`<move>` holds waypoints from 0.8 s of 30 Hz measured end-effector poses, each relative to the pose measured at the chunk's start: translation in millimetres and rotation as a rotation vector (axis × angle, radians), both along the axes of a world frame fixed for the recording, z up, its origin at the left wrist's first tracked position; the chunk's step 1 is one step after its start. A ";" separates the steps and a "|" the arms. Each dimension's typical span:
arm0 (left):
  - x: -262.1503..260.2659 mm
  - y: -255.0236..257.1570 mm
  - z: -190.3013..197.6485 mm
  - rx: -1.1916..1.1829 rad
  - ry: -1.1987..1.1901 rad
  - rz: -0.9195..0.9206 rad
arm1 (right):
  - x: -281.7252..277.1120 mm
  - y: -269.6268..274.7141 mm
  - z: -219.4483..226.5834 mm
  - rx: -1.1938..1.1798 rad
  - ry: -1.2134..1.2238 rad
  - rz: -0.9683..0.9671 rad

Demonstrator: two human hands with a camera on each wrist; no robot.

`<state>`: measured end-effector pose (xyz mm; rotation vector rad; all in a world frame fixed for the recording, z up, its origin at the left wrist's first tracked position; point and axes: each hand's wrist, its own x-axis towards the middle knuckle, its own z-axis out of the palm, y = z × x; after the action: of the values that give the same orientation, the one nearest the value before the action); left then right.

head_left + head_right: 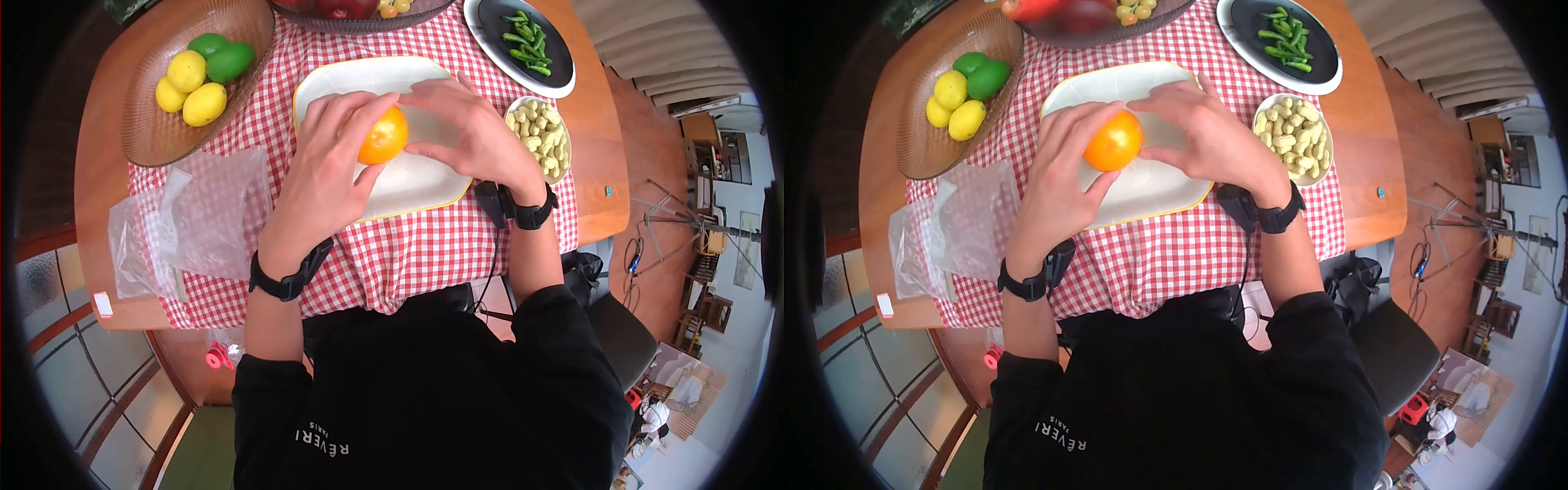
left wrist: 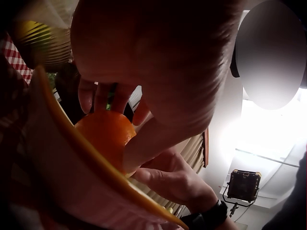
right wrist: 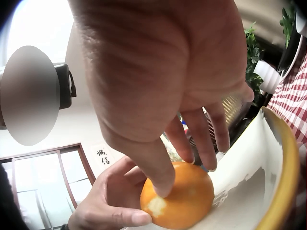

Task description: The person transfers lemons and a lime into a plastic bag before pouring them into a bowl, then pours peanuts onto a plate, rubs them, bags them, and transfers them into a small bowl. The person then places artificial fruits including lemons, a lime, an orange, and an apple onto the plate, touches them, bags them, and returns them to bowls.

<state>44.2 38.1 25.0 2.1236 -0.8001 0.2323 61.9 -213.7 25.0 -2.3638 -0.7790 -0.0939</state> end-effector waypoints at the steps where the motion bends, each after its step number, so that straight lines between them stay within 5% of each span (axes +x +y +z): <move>1: -0.8 -0.3 -0.6 0.000 0.006 -0.004 | 0.3 0.0 -1.0 0.000 0.006 -0.004; 6: -0.8 -3.3 -2.5 -0.017 0.012 -0.048 | -4.5 9.4 9.4 0.156 0.040 0.036; 24: -0.5 -0.9 0.5 -0.027 -0.069 0.001 | -1.7 7.6 14.3 0.117 0.079 0.009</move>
<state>43.6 37.2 25.6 2.1001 -0.8312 0.3172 60.2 -206.2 39.3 -2.2397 -0.7266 -0.0402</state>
